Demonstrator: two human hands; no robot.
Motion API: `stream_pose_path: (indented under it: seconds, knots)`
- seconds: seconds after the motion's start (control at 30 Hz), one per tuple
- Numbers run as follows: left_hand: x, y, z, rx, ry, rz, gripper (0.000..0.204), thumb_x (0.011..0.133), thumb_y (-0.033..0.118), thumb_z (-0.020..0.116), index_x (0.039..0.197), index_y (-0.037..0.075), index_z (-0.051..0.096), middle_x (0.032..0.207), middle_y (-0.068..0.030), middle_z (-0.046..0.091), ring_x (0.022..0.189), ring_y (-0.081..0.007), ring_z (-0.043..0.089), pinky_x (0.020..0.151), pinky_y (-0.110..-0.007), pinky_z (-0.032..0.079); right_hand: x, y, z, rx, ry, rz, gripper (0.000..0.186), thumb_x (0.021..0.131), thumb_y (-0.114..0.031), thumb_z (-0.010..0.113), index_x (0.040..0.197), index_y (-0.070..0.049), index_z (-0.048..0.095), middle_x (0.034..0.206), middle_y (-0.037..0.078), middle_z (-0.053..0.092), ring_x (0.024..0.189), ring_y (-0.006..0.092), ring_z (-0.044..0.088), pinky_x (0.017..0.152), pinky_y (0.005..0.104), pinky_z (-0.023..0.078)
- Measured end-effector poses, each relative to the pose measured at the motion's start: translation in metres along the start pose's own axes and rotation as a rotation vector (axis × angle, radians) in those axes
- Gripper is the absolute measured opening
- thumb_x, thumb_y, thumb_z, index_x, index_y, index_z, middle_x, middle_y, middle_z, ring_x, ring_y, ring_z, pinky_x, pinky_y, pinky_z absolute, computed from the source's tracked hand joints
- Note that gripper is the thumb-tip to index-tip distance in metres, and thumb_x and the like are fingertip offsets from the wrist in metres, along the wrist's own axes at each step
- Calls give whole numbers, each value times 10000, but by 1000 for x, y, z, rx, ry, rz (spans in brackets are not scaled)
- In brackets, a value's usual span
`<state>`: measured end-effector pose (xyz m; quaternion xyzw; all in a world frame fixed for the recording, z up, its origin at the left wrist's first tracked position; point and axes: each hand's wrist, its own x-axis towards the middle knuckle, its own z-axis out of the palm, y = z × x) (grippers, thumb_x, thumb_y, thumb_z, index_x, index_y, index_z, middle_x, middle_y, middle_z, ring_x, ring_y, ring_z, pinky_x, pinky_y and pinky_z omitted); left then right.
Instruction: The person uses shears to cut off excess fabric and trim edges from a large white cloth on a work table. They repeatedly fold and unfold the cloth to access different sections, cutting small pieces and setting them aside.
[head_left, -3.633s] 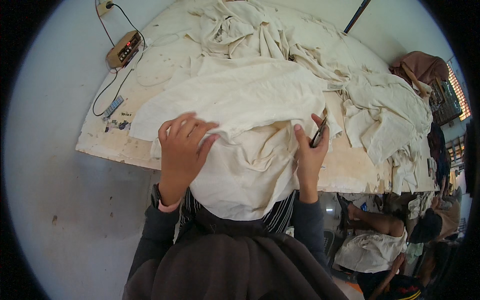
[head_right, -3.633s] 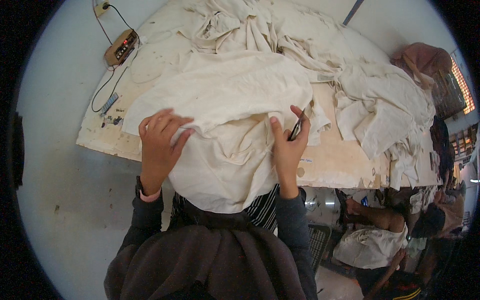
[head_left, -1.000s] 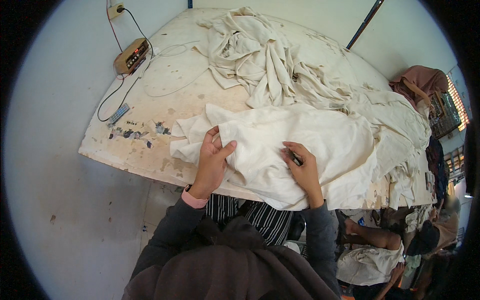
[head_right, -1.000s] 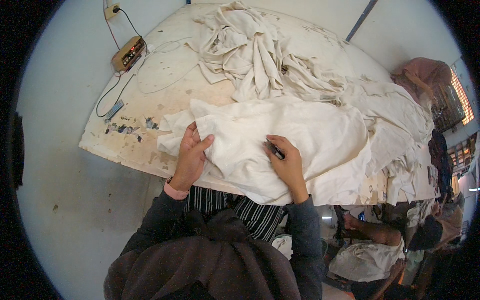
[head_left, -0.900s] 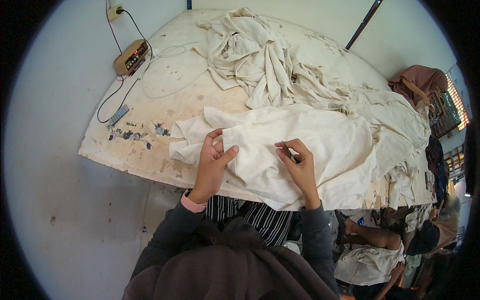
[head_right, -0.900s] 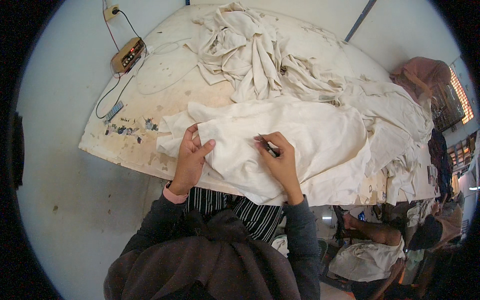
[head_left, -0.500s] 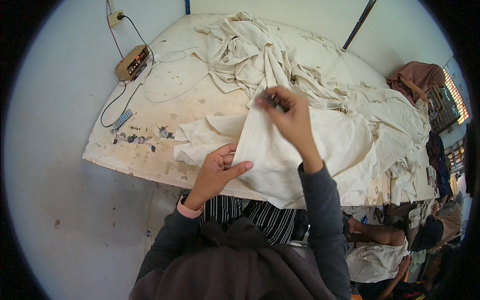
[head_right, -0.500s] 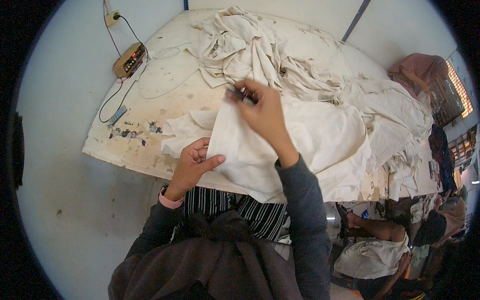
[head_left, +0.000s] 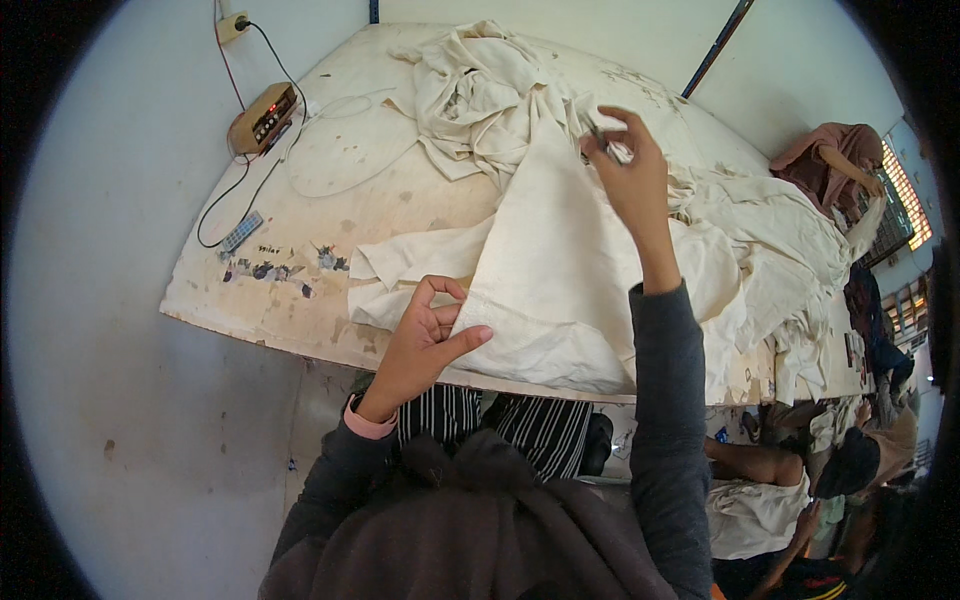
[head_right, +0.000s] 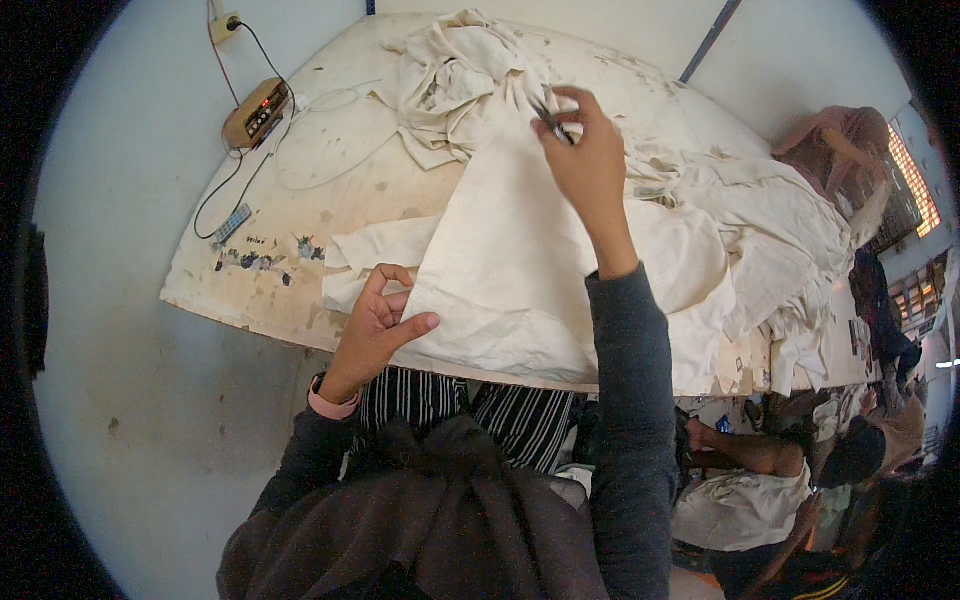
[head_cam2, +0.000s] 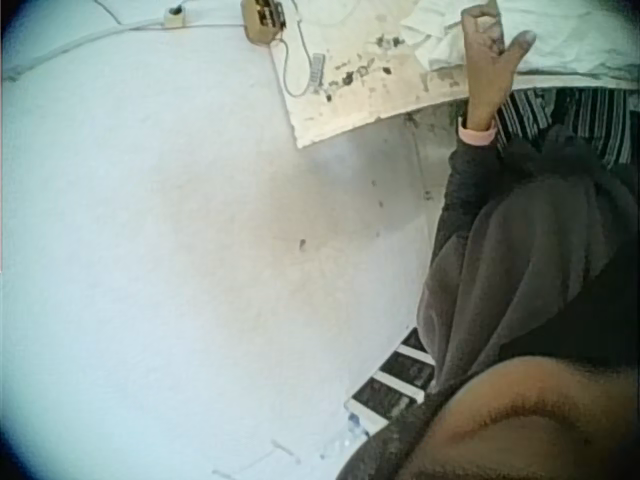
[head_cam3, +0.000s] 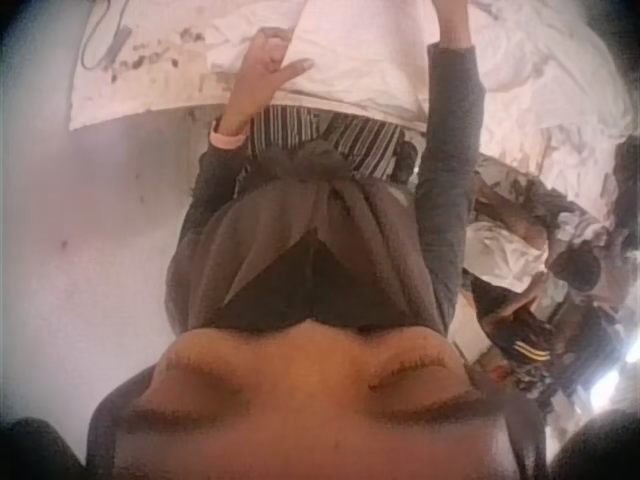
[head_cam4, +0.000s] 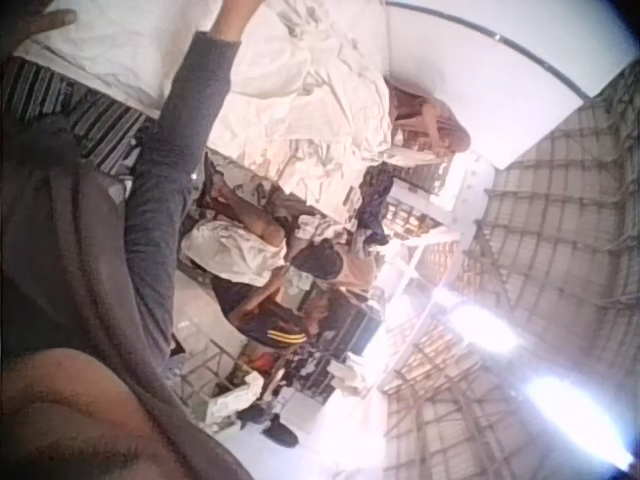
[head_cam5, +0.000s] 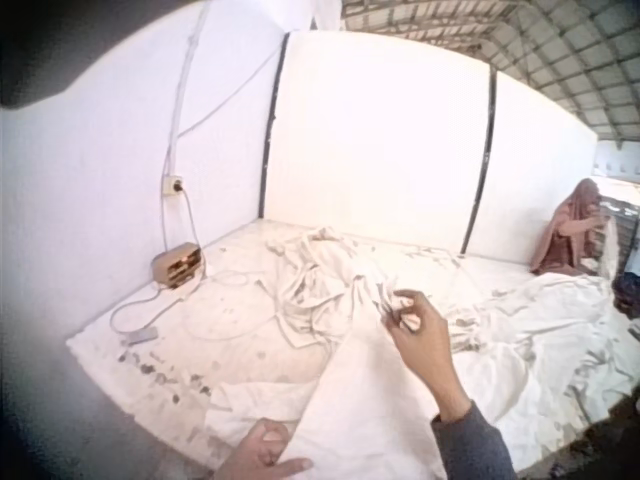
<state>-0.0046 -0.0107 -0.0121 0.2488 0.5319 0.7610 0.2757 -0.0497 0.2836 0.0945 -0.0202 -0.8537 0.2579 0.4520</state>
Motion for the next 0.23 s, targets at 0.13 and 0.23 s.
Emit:
stream_pose_path:
  seconds: [0.13, 0.23]
  knots:
    - [-11, 3, -3, -89, 77, -45, 472, 968, -12, 680, 1274, 75, 332, 1235, -214, 691, 1092, -141, 655, 927, -263, 530, -56, -26, -4, 155, -280, 139, 458, 815, -272, 838, 1201, -84, 676, 882, 98, 724, 863, 197, 679, 726, 310, 508]
    - [-14, 0, -3, -97, 70, -19, 489, 966, -24, 673, 1294, 82, 327, 1301, -250, 653, 1138, -169, 648, 957, -277, 527, -94, -44, -18, 308, -482, 306, 405, 841, -283, 834, 1194, -147, 692, 1004, 65, 734, 848, 215, 679, 793, 293, 526]
